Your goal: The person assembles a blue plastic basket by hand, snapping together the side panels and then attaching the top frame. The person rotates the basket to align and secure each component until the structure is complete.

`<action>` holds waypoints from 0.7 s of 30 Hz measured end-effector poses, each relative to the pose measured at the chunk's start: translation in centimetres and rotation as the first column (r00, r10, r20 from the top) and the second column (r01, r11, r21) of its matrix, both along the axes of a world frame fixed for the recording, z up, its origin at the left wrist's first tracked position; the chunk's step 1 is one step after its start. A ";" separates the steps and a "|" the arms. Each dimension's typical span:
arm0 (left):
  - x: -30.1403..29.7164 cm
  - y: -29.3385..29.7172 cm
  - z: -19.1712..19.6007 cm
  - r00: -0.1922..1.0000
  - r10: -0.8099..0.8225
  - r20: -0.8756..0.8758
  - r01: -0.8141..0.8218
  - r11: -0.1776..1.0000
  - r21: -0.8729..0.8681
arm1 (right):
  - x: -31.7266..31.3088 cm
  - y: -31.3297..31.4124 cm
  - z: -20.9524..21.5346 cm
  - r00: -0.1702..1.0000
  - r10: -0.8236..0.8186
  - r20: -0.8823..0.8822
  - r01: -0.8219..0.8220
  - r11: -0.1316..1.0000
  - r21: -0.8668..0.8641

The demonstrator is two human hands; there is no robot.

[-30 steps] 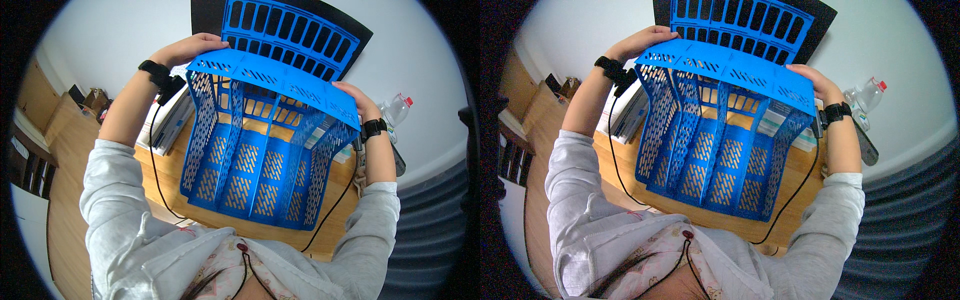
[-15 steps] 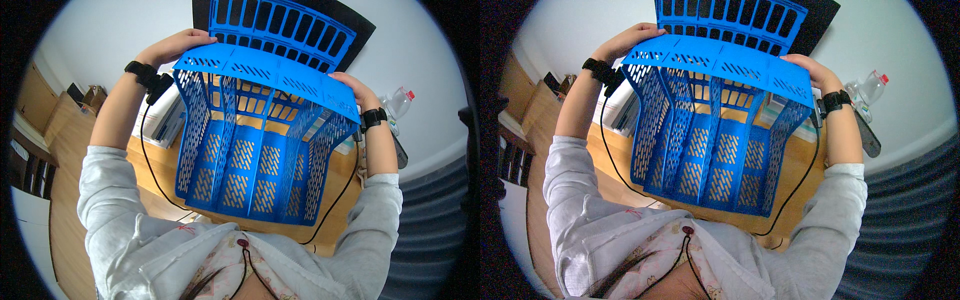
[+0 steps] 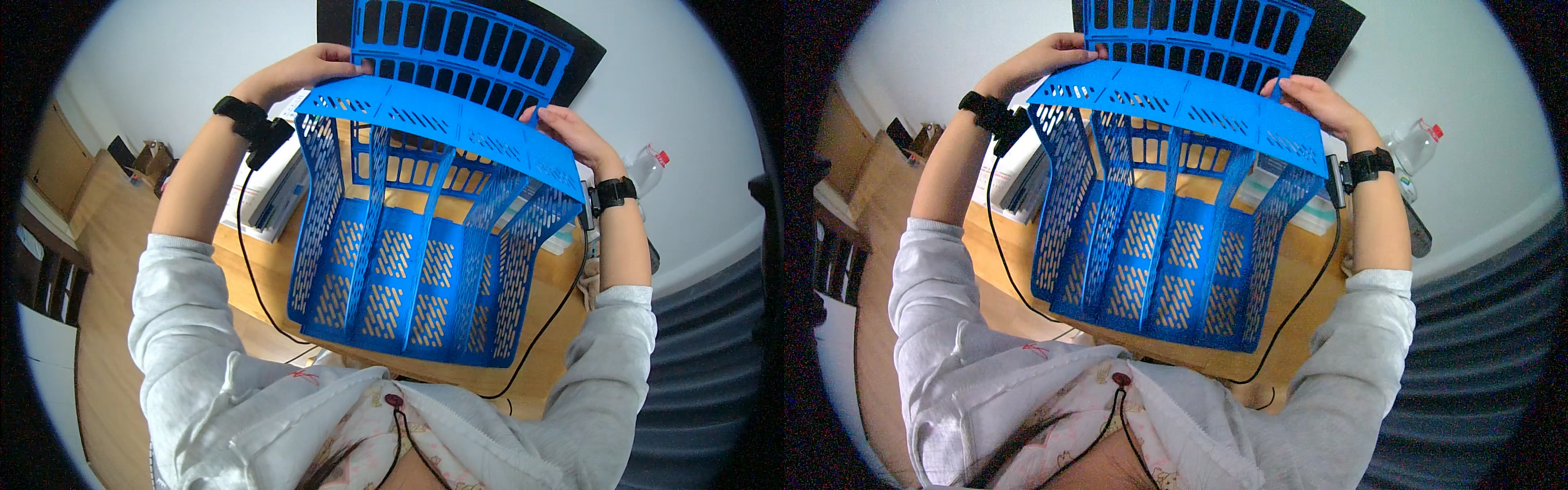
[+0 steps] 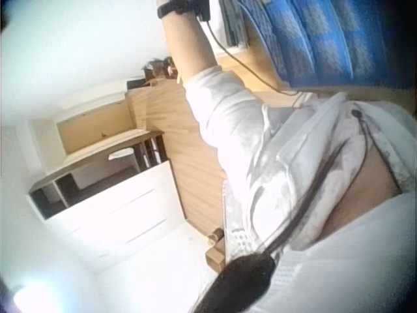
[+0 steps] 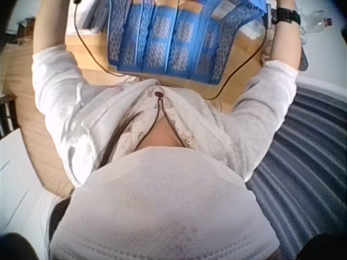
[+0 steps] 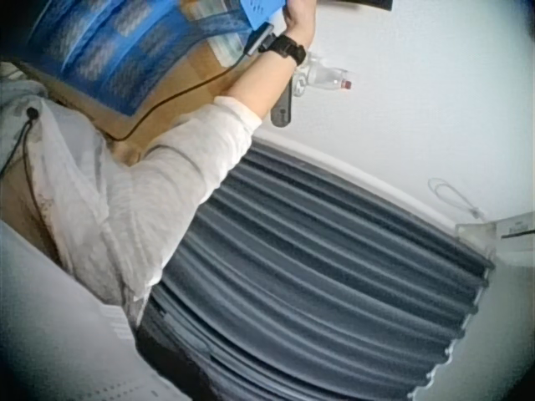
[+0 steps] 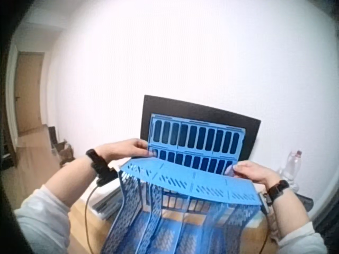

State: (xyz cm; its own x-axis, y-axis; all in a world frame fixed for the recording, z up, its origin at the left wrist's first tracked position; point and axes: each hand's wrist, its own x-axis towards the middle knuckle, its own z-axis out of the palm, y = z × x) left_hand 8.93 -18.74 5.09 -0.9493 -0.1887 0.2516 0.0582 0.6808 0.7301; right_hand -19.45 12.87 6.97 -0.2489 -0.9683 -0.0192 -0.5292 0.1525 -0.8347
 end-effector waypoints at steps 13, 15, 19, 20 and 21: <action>2.3 6.3 10.0 0.708 0.235 -0.666 -0.617 0.663 -0.423 | 3.6 -2.1 9.0 0.817 -0.031 -0.575 -0.113 0.971 -0.213; 2.1 7.4 10.5 0.799 0.172 -0.576 -0.456 0.798 -0.394 | 4.0 -2.7 9.5 0.757 -0.019 -0.653 -0.148 0.969 -0.200; 1.4 8.2 10.2 0.935 -0.051 -0.352 -0.020 0.980 -0.197 | 4.1 -3.6 9.8 0.669 -0.015 -0.743 -0.209 0.956 -0.207; 1.1 8.1 10.0 0.938 -0.082 -0.337 0.029 0.987 -0.158 | 3.9 -3.7 9.9 0.660 -0.006 -0.751 -0.212 0.958 -0.194; 0.9 7.8 9.7 0.940 -0.112 -0.323 0.077 0.990 -0.119 | 3.7 -3.7 10.0 0.652 0.002 -0.758 -0.215 0.960 -0.182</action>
State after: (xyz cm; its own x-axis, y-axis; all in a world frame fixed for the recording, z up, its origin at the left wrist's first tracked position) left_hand 9.87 -10.94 14.83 -0.8231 -0.0586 0.5649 0.3503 0.7306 0.5862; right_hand -15.77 9.18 16.99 0.0315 -0.9353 0.3526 -0.9847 -0.0895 -0.1494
